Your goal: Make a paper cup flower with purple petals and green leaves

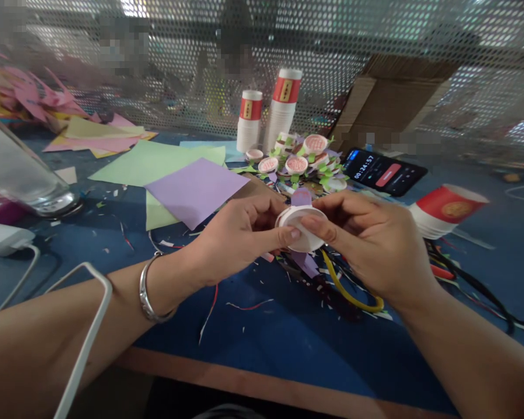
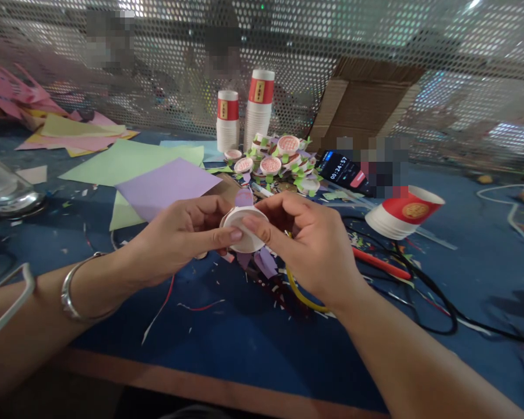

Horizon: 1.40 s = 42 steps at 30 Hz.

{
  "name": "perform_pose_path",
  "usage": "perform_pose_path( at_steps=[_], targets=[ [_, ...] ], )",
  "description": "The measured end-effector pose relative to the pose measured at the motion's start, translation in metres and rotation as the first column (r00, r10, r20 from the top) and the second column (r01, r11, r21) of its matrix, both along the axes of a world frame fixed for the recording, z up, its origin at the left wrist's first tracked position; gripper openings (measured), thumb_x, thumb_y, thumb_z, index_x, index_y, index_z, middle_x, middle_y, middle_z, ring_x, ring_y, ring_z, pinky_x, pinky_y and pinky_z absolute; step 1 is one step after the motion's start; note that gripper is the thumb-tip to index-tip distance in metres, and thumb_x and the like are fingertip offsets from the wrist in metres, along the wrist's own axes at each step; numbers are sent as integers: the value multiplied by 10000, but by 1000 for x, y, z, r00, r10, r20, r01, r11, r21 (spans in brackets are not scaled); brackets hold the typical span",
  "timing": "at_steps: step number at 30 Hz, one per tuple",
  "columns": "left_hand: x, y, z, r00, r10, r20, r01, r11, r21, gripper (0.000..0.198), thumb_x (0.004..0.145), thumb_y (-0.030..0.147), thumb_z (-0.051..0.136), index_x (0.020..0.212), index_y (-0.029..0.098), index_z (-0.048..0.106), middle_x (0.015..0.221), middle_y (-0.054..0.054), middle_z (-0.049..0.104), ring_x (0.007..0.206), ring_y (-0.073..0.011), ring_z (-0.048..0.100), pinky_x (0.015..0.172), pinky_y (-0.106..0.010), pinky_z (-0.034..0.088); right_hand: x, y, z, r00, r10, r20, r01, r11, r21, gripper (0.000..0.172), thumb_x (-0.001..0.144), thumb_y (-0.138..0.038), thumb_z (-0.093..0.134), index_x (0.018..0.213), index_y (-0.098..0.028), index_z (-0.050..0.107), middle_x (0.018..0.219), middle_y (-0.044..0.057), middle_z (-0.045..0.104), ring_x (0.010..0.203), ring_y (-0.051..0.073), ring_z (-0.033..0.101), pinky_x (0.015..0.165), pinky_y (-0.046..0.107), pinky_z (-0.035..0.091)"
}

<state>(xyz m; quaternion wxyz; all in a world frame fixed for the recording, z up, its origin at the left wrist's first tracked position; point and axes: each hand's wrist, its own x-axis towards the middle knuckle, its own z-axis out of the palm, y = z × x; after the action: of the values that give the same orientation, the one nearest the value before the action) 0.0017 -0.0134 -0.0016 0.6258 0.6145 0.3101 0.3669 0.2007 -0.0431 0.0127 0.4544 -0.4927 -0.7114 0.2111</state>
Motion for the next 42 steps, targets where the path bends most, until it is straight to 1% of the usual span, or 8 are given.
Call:
perform_pose_path(
  at_steps=[4, 9, 13, 20, 26, 32, 36, 42],
  targets=[
    [2, 1, 2, 996, 44, 78, -26, 976, -217, 198, 835, 259, 811, 912, 137, 674, 807, -12, 709, 643, -79, 656, 573, -181, 512, -1, 1, -1, 999, -8, -44, 7, 1000, -25, 341, 873, -560, 784, 903, -221, 781, 695, -3, 717, 530, 109, 585, 450, 238, 401],
    [2, 6, 3, 971, 173, 165, -102, 925, -366, 137, 844, 192, 774, 905, 139, 664, 813, -30, 719, 691, -115, 699, 632, -224, 554, 2, 4, -4, 999, -1, -42, -3, 994, -106, 360, 912, -563, 736, 911, -204, 771, 670, 4, 713, 557, 123, 602, 497, 234, 451],
    [2, 8, 3, 948, 237, 213, -149, 920, -363, 142, 834, 162, 781, 920, 114, 677, 875, -46, 729, 726, -96, 675, 747, -243, 572, 1, 4, -7, 995, 71, -63, -83, 974, -210, 352, 909, -539, 745, 835, -195, 752, 670, 7, 702, 558, 126, 613, 514, 234, 483],
    [2, 6, 3, 955, 240, 174, -175, 930, -323, 194, 832, 207, 798, 858, 149, 615, 777, 0, 690, 695, -99, 663, 731, -249, 559, -7, 0, -7, 983, 142, -120, -169, 953, -253, 320, 907, -462, 764, 740, -194, 708, 635, -11, 671, 518, 106, 583, 486, 213, 469],
    [2, 6, 4, 951, 250, 180, -179, 924, -338, 164, 870, 204, 761, 907, 145, 612, 876, -45, 736, 745, -118, 691, 736, -260, 581, -6, -1, -7, 990, 132, -43, -138, 962, -236, 298, 960, -408, 692, 756, -191, 708, 570, -21, 626, 488, 102, 551, 463, 210, 423],
    [2, 5, 1, 964, 189, 185, -113, 927, -359, 232, 851, 195, 787, 1007, 153, 622, 875, -22, 723, 705, -122, 699, 641, -249, 566, -6, 1, -5, 986, 157, -54, -165, 965, -202, 259, 953, -318, 689, 724, -197, 682, 576, -30, 614, 499, 98, 535, 472, 206, 416],
    [2, 8, 1, 936, 263, 234, -172, 922, -348, 173, 838, 149, 789, 882, 132, 623, 823, -13, 705, 707, -83, 677, 727, -220, 565, -5, 0, -6, 991, 126, -45, -133, 965, -225, 295, 964, -382, 681, 735, -196, 697, 621, -12, 640, 513, 103, 550, 475, 213, 431],
    [1, 7, 1, 970, 181, 163, -114, 929, -352, 239, 861, 207, 779, 1034, 158, 621, 867, -32, 726, 665, -126, 712, 584, -234, 545, -1, 1, -5, 998, -2, -70, -10, 986, -167, 300, 958, -455, 688, 810, -198, 737, 609, -3, 674, 525, 113, 586, 474, 211, 437]
  ],
)
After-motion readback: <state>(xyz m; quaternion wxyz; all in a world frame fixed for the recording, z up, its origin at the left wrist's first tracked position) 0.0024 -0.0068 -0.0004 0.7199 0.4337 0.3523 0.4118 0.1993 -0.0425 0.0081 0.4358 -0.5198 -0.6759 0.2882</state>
